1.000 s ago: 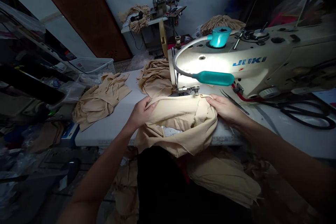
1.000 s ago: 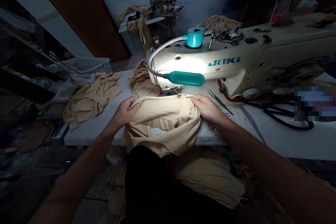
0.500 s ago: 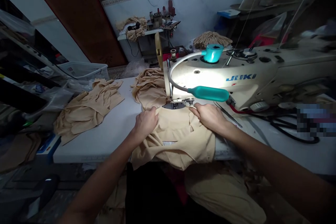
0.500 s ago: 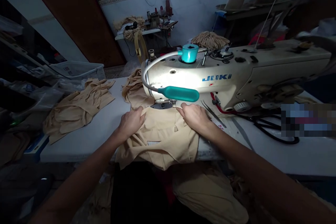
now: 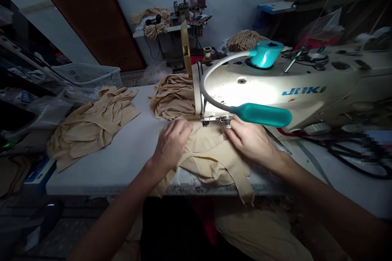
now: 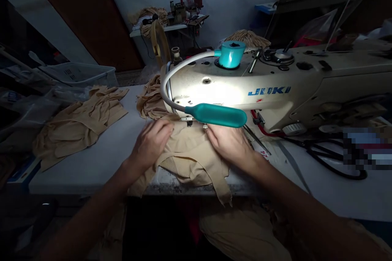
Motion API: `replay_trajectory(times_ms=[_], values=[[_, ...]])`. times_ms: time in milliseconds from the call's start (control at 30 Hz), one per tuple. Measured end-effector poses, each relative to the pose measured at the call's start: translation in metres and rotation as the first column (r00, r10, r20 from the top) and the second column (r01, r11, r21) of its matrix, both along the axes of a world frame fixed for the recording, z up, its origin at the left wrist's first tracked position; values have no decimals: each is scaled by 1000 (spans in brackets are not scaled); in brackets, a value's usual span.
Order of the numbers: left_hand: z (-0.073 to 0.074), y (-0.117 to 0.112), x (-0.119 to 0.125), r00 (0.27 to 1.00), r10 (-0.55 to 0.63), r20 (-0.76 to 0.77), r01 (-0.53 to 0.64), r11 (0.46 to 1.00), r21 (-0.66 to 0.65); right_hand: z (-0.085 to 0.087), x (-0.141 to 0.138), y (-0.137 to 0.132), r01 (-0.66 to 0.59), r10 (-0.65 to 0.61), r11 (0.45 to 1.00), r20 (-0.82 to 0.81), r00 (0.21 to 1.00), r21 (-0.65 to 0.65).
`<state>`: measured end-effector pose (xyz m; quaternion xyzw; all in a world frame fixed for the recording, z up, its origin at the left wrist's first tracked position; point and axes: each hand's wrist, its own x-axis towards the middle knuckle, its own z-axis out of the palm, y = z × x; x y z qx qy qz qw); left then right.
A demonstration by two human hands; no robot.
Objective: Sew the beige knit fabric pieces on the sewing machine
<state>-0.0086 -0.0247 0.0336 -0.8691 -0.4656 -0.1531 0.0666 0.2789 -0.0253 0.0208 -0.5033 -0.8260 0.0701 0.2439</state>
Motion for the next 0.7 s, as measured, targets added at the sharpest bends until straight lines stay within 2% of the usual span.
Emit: replay_trajectory(times_ms=[67,100,167,233,333,467,600,700], values=[[-10,-20,-2,983,-179,46,182,982,-59,-4,-7,-20,-117,117,993,26,993,2],[-16,-27,-4,975,-213,61,218,973,-80,-8,-10,-27,-160,160,987,15,987,-7],[-25,-33,-8,977,-203,72,209,973,-94,-18,-14,-37,-188,187,982,-34,982,-25],[-31,-33,-13,982,-176,68,182,979,-91,-28,-16,-41,-160,158,987,-62,985,-22],[-31,-27,-18,981,-187,56,191,976,-99,-38,-20,-44,-97,97,995,-25,995,19],[-27,-21,-22,976,-212,43,215,971,-108,-38,-25,-51,-67,65,997,45,997,44],[-24,-27,-26,968,-249,27,250,964,-92,-34,-25,-60,-84,83,996,20,996,44],[-23,-39,-29,960,-276,53,279,958,-63,-31,-25,-68,-147,146,987,17,989,64]])
